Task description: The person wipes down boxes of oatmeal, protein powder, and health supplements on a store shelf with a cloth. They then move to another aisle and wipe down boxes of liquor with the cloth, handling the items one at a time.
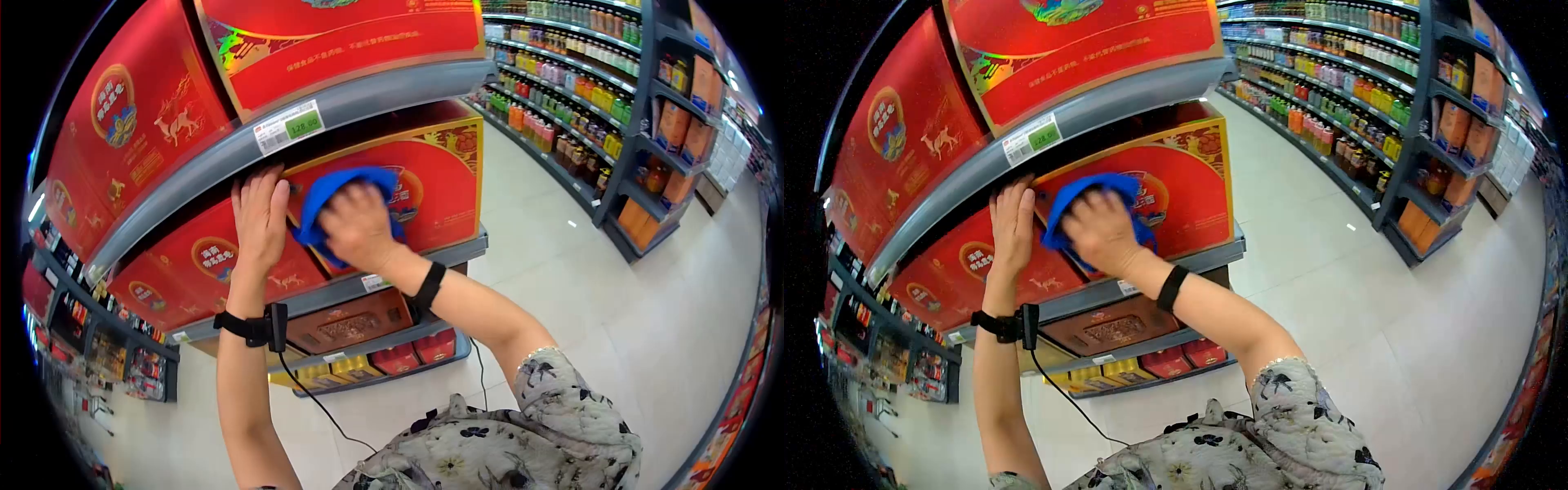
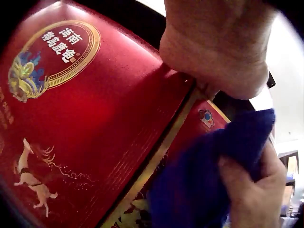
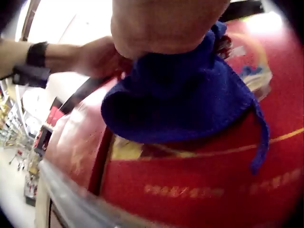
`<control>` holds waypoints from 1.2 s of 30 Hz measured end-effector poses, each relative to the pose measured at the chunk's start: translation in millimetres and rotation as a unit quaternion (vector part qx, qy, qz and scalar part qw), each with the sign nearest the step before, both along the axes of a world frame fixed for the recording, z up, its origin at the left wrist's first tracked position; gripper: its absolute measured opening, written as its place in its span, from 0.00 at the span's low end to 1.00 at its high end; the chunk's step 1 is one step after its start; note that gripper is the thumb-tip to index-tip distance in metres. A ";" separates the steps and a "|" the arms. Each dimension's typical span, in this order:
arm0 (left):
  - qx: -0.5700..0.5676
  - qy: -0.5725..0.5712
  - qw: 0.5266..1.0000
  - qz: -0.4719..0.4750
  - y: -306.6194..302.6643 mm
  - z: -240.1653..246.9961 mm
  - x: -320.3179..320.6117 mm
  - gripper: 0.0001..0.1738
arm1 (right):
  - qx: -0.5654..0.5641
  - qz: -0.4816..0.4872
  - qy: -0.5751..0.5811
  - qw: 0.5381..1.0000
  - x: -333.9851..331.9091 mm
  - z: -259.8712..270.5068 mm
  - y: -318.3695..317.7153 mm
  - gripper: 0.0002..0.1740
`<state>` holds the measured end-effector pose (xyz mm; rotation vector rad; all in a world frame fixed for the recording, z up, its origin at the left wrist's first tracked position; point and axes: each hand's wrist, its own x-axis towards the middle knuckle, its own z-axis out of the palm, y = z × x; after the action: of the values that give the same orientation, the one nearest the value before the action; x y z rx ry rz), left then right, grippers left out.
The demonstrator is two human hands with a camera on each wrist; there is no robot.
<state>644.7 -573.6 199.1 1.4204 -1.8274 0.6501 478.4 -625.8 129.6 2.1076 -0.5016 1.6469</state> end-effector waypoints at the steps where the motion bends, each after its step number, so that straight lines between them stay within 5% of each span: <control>1: 0.004 0.001 1.000 0.011 0.9 0.5 -0.4 0.22 | -0.018 0.033 0.025 0.999 13.0 -9.9 4.9 0.11; 5: -0.021 -0.011 1.000 0.000 1.3 0.9 -2.8 0.23 | -0.014 0.070 0.112 0.991 41.6 -67.3 15.4 0.11; 11: 0.005 0.000 1.000 0.015 7.3 4.3 -9.9 0.24 | 0.069 0.092 0.232 0.966 -16.6 -113.5 10.3 0.12; 21: -0.008 -0.029 0.999 0.043 3.0 -2.4 -7.0 0.26 | 0.193 -0.085 0.093 0.973 -153.5 -138.1 -17.0 0.15; 25: -0.030 -0.055 0.996 0.057 0.5 -4.4 -6.1 0.28 | 0.303 -0.149 -0.123 0.933 -206.9 -184.8 -16.0 0.15; 27: -0.046 -0.079 0.995 0.046 3.9 -6.2 -4.2 0.28 | 0.575 -0.007 -0.317 0.754 -239.3 -229.5 -11.9 0.13; 29: -0.063 -0.050 0.997 0.016 7.3 -12.2 1.8 0.28 | 0.707 0.162 -0.553 0.410 -275.4 -300.9 -4.0 0.17; 31: -0.083 -0.025 0.996 0.003 16.4 -15.9 11.5 0.27 | 0.731 0.307 -0.569 0.219 -285.5 -318.5 27.5 0.22; 34: -0.133 -0.055 0.989 0.033 39.3 -25.3 33.7 0.28 | 0.776 0.312 -0.506 0.211 -259.0 -283.8 61.2 0.25; 36: -0.142 -0.065 0.984 0.083 54.1 -31.2 64.4 0.27 | 0.739 0.378 -0.539 0.142 -230.0 -250.2 78.0 0.25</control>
<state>709.0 -519.5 167.9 1.3714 -1.6439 1.0653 248.3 -547.8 -120.6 -0.0237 0.6093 -0.9225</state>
